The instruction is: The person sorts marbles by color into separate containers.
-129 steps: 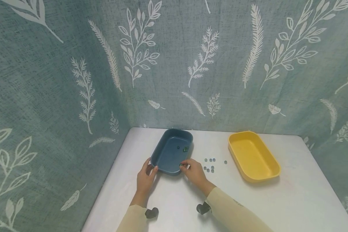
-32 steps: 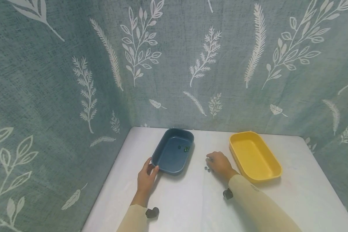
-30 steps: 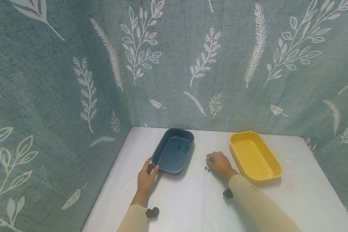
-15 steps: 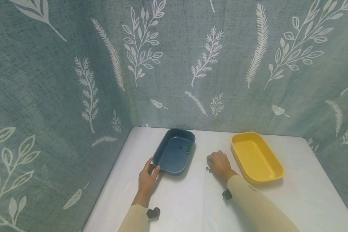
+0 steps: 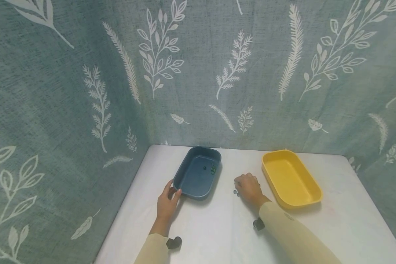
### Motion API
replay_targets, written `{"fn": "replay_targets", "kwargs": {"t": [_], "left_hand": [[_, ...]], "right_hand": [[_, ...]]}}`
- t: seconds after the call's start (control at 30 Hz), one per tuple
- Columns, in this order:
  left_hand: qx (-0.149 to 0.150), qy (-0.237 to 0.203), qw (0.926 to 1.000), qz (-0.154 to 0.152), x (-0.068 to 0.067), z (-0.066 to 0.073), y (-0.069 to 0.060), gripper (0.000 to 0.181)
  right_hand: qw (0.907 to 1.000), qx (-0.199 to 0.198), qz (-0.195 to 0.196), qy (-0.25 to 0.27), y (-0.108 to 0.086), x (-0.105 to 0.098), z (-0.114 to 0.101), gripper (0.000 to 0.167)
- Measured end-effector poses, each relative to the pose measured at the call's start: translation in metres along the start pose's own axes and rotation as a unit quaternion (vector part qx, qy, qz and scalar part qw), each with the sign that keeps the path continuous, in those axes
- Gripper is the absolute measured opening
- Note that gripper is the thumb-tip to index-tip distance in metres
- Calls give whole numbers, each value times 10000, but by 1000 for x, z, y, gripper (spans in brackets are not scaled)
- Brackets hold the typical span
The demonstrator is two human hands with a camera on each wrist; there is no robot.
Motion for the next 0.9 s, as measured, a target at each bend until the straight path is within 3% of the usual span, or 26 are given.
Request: {"fn": "replay_targets", "kwargs": {"t": [0.5,0.9], "left_hand": [[-128,-32,9998,-179,-1,-2,-3,70],[-127,24,9999,-74,-1,-1,0,63]], "right_hand": [[9996,81,-87,258,-7,-7,-3,21],[9988,-322,-308,220,-16,-15,-10,20]]}}
Point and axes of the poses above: each hand's wrist, its own y-axis towards the middle knuckle, its own x-axis out of the palm, z = x × y, the point moved 7 cm from there along y, towards the middle knuckle, and after that the axes turned 7 degrees about z, right-handed, at the moved point
